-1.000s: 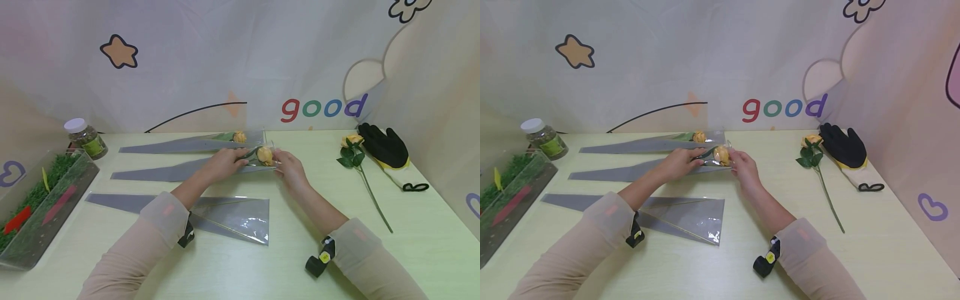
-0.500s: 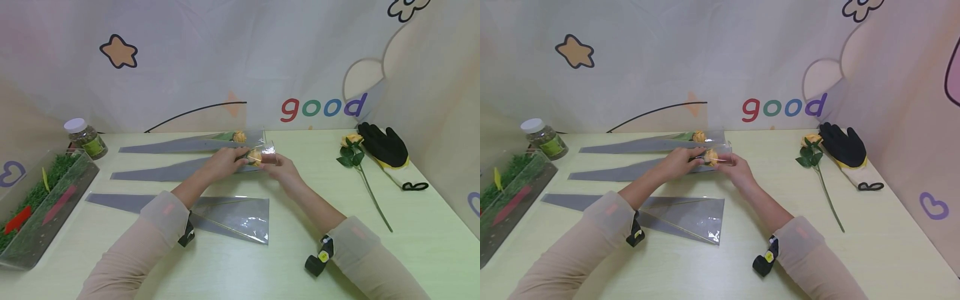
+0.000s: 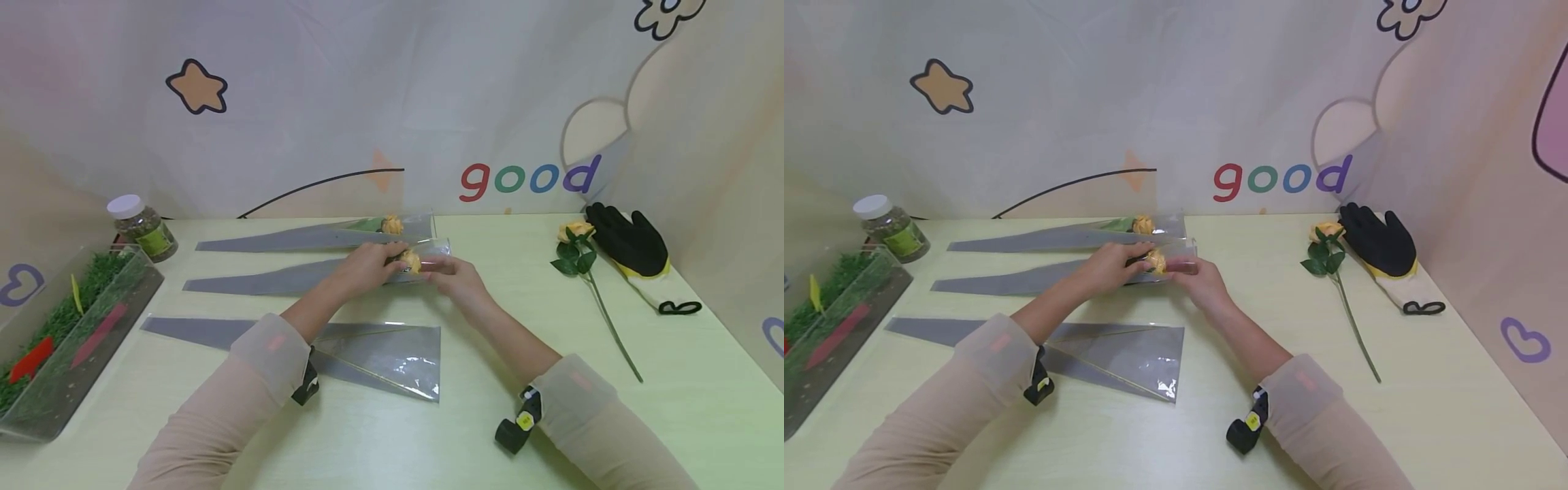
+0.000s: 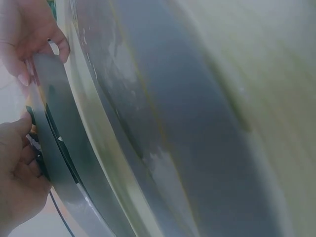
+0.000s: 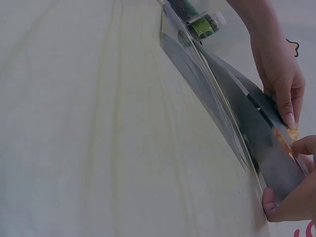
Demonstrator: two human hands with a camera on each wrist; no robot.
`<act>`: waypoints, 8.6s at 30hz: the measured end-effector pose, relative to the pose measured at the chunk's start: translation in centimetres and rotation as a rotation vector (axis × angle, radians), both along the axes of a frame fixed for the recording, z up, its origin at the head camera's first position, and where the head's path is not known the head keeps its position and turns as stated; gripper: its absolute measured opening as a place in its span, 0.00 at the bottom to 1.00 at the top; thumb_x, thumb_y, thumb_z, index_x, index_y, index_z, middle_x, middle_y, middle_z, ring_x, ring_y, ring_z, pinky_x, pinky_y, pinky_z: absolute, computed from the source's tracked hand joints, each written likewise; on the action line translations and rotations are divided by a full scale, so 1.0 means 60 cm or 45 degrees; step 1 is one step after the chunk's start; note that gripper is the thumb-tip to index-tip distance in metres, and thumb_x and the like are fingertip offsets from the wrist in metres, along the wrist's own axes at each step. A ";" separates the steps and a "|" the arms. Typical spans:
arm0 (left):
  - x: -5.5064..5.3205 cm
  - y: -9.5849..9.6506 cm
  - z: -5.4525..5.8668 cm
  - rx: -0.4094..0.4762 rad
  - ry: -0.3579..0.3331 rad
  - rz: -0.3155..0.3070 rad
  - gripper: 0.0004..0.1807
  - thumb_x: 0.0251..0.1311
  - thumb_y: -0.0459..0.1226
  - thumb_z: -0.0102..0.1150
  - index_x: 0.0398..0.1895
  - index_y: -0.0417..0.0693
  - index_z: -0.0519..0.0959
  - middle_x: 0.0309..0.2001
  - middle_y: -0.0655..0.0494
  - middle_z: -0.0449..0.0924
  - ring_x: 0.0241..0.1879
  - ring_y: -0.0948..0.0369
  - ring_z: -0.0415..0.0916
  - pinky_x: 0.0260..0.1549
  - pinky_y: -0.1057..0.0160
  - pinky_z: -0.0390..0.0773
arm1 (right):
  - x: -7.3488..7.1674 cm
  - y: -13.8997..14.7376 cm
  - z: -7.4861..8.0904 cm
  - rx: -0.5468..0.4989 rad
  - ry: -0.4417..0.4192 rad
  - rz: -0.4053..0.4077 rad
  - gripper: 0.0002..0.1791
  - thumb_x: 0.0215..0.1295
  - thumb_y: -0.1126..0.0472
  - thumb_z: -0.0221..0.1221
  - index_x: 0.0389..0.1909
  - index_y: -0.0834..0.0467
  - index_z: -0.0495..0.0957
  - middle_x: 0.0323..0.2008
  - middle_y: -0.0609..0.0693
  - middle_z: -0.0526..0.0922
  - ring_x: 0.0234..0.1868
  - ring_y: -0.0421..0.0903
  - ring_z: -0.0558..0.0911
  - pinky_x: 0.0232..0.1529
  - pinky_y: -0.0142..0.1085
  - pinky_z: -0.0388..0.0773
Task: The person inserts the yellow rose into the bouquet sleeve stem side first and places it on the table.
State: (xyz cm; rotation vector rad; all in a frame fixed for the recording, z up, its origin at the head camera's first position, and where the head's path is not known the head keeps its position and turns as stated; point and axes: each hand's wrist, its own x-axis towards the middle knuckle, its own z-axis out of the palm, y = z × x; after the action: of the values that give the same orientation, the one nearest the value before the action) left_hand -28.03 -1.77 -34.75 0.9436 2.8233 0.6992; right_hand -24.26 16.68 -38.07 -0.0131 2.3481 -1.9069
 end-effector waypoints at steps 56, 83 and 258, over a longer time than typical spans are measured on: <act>-0.007 -0.013 -0.008 -0.042 -0.067 0.030 0.25 0.67 0.44 0.49 0.65 0.46 0.65 0.64 0.48 0.63 0.09 0.65 0.50 0.20 0.65 0.63 | -0.003 0.034 0.033 0.031 -0.026 -0.229 0.16 0.69 0.61 0.50 0.51 0.67 0.72 0.46 0.57 0.77 0.45 0.50 0.76 0.45 0.35 0.75; 0.119 -0.143 0.020 0.025 0.008 -0.119 0.29 0.64 0.41 0.54 0.65 0.39 0.64 0.60 0.44 0.69 0.46 0.51 0.76 0.52 0.54 0.70 | 0.147 0.004 0.044 0.775 0.179 0.444 0.21 0.58 0.64 0.59 0.53 0.65 0.74 0.51 0.57 0.76 0.35 0.44 0.75 0.29 0.34 0.73; 0.135 -0.018 -0.022 -0.147 -0.078 -0.276 0.25 0.66 0.39 0.51 0.64 0.42 0.64 0.62 0.48 0.66 0.60 0.54 0.66 0.59 0.58 0.63 | 0.135 0.026 0.002 0.115 -0.083 0.091 0.07 0.71 0.65 0.45 0.36 0.66 0.65 0.51 0.67 0.74 0.38 0.49 0.82 0.38 0.36 0.79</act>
State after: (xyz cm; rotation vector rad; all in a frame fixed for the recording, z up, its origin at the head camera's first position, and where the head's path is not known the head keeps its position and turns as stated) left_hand -19.93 -2.88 -36.06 1.1626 2.6236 0.5235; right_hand -16.14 18.22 -37.97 -0.0260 2.3555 -1.7413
